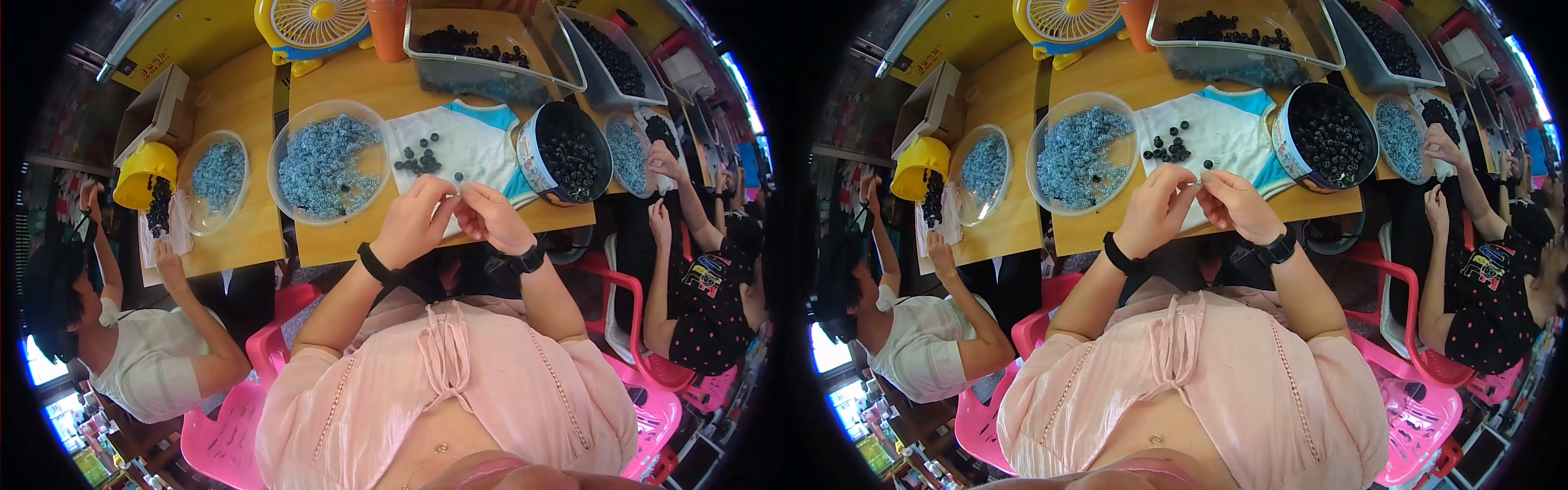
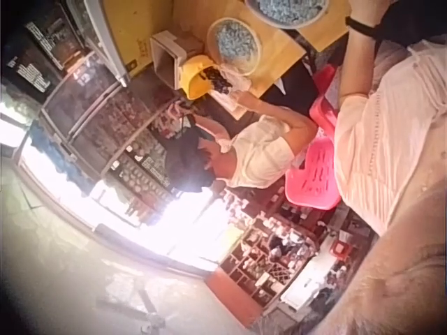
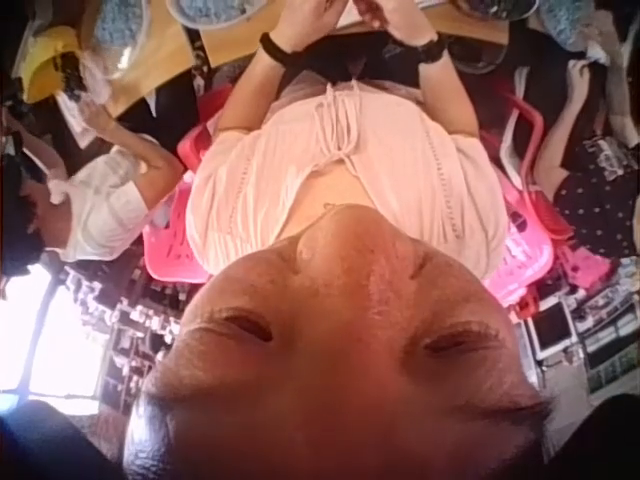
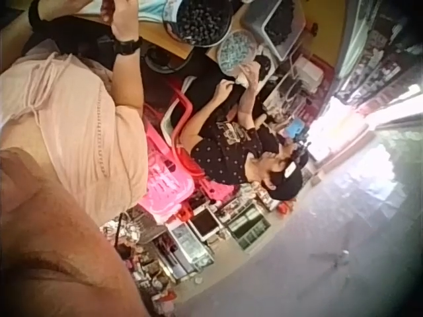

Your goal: The person sorts small black plastic or rubber components by hand on a workstation, moving them from a plastic container to a tray.

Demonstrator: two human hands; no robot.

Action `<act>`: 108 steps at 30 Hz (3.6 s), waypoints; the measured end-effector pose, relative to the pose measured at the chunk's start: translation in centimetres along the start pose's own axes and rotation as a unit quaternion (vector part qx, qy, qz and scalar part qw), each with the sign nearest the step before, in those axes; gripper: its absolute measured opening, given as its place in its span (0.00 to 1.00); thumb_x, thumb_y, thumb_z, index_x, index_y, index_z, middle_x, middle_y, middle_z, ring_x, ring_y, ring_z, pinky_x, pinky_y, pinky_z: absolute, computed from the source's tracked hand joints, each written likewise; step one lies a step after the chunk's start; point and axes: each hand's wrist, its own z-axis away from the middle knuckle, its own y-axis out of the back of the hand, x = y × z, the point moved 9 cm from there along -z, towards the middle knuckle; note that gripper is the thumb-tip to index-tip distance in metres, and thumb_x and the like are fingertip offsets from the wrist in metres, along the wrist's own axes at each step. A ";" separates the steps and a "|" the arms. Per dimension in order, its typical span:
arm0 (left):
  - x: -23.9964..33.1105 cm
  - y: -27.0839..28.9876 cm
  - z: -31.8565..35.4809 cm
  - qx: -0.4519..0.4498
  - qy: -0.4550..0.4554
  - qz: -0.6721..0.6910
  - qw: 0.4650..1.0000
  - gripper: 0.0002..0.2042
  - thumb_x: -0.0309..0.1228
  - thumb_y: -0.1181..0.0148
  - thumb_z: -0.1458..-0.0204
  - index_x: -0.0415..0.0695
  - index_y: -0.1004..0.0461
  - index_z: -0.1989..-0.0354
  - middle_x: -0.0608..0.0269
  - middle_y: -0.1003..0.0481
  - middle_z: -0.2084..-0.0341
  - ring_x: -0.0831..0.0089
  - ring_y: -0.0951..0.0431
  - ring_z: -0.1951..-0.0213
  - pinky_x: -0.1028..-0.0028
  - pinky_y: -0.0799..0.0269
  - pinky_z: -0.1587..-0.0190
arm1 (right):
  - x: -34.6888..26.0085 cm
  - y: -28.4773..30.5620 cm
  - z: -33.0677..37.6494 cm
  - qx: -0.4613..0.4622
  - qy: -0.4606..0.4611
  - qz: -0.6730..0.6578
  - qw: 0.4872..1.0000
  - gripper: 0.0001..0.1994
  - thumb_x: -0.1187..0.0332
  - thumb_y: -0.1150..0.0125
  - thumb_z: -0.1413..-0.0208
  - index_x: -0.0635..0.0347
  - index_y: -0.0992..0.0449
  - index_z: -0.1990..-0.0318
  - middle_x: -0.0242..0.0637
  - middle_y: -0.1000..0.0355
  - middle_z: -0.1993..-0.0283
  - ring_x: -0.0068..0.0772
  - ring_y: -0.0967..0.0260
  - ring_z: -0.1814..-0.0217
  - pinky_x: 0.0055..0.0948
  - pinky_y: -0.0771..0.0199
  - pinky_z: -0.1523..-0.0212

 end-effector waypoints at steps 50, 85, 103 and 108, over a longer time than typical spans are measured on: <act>-2.2 -0.3 -2.8 0.027 0.113 0.089 0.989 0.14 0.34 0.54 0.36 0.42 0.36 0.74 0.69 0.38 0.81 0.78 0.35 0.79 0.73 0.40 0.77 | -6.3 -1.8 -1.4 0.074 0.116 0.148 0.979 0.17 0.60 0.50 0.31 0.61 0.30 0.70 0.23 0.38 0.78 0.13 0.45 0.77 0.19 0.44 0.76; 0.1 0.5 -2.2 0.003 0.066 -0.022 0.998 0.07 0.31 0.49 0.39 0.40 0.32 0.65 0.48 0.30 0.71 0.45 0.27 0.68 0.56 0.31 0.67 | -5.2 -1.6 -0.8 0.097 0.145 0.161 0.971 0.17 0.59 0.50 0.31 0.59 0.31 0.71 0.24 0.39 0.78 0.14 0.43 0.77 0.20 0.44 0.77; -6.0 -3.5 -0.1 -0.039 0.466 0.512 0.720 0.15 0.36 0.58 0.39 0.52 0.43 0.80 0.78 0.48 0.86 0.86 0.53 0.86 0.79 0.61 0.84 | -9.7 -5.1 1.7 0.137 0.447 0.539 0.701 0.04 0.73 0.40 0.41 0.63 0.29 0.62 0.43 0.30 0.67 0.49 0.30 0.65 0.37 0.29 0.65; -7.4 -3.6 0.6 -0.035 0.470 0.529 0.706 0.15 0.37 0.57 0.39 0.52 0.41 0.80 0.77 0.47 0.86 0.86 0.53 0.86 0.79 0.60 0.84 | -9.9 -2.5 1.0 0.185 0.388 0.550 0.716 0.06 0.71 0.39 0.42 0.62 0.28 0.62 0.44 0.27 0.63 0.49 0.27 0.62 0.38 0.27 0.63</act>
